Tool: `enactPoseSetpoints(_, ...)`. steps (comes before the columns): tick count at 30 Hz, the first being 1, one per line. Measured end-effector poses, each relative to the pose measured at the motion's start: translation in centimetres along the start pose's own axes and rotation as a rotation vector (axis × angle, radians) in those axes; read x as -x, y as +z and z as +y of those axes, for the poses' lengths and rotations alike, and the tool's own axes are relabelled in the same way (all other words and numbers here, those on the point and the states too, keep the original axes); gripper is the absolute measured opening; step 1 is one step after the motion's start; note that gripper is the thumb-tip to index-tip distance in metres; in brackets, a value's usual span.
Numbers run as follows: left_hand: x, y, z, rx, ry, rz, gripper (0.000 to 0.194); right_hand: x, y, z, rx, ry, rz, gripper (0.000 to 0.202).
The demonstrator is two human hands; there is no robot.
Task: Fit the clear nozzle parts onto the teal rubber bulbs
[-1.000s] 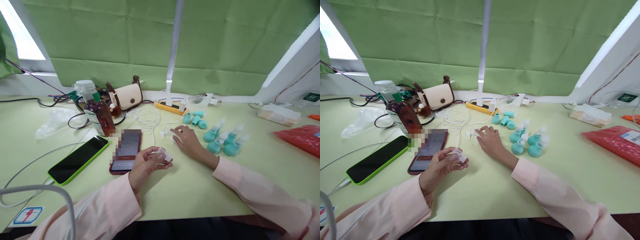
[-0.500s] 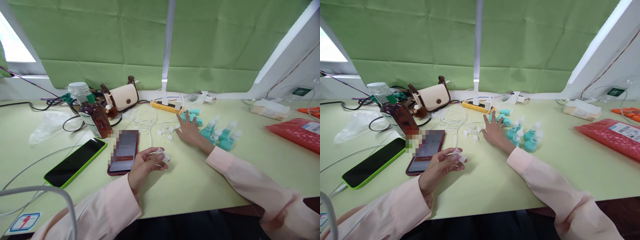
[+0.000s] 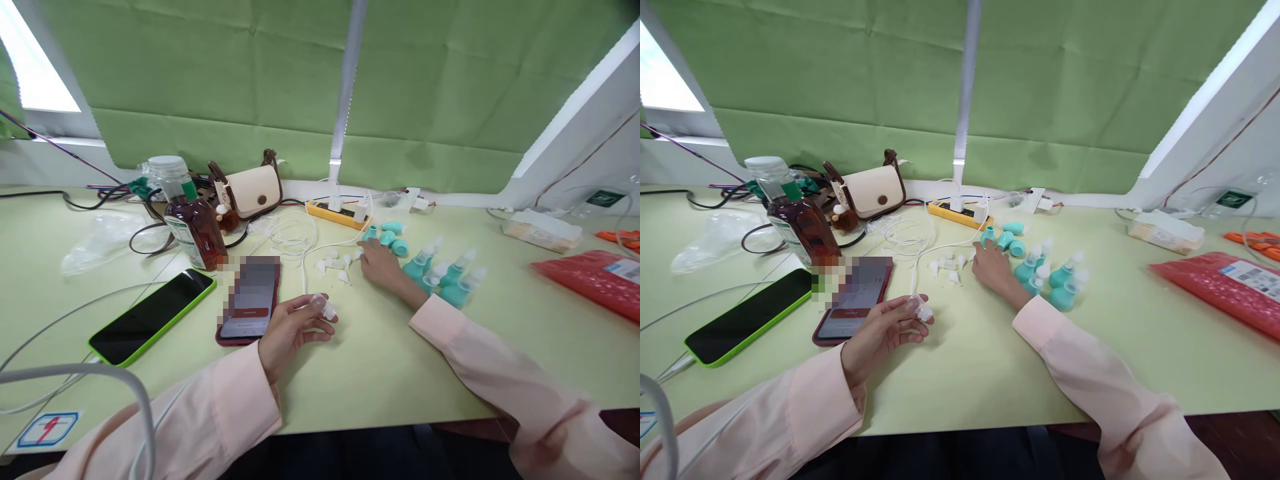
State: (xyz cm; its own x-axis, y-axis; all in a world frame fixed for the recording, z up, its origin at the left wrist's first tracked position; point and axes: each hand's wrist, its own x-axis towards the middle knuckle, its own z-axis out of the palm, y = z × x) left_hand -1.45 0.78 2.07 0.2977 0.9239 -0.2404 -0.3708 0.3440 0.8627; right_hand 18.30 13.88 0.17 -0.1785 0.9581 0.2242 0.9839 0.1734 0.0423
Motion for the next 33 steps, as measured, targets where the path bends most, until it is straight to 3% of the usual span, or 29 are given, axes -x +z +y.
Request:
enactPoseSetpoints(6,-0.1,0.0,-0.2,0.048,0.020,0.026,0.030,-0.5,0.0,-0.2,0.005,0.072,0.091,0.053)
enactPoseSetpoints(11,0.0,0.4,-0.2,0.024,-0.042,0.019,0.028,-1.5,0.5,-0.2,-0.080,0.154,0.018,0.065)
enactPoseSetpoints(25,0.1,0.4,0.0,0.039,-0.038,-0.035,0.029,-1.9,-0.3,-0.4,-0.065,0.237,0.152,0.043)
enactPoseSetpoints(33,0.1,0.3,-0.2,-0.029,-0.084,-0.046,0.036,-2.0,-0.4,-0.4,-0.053,0.239,0.138,0.036)
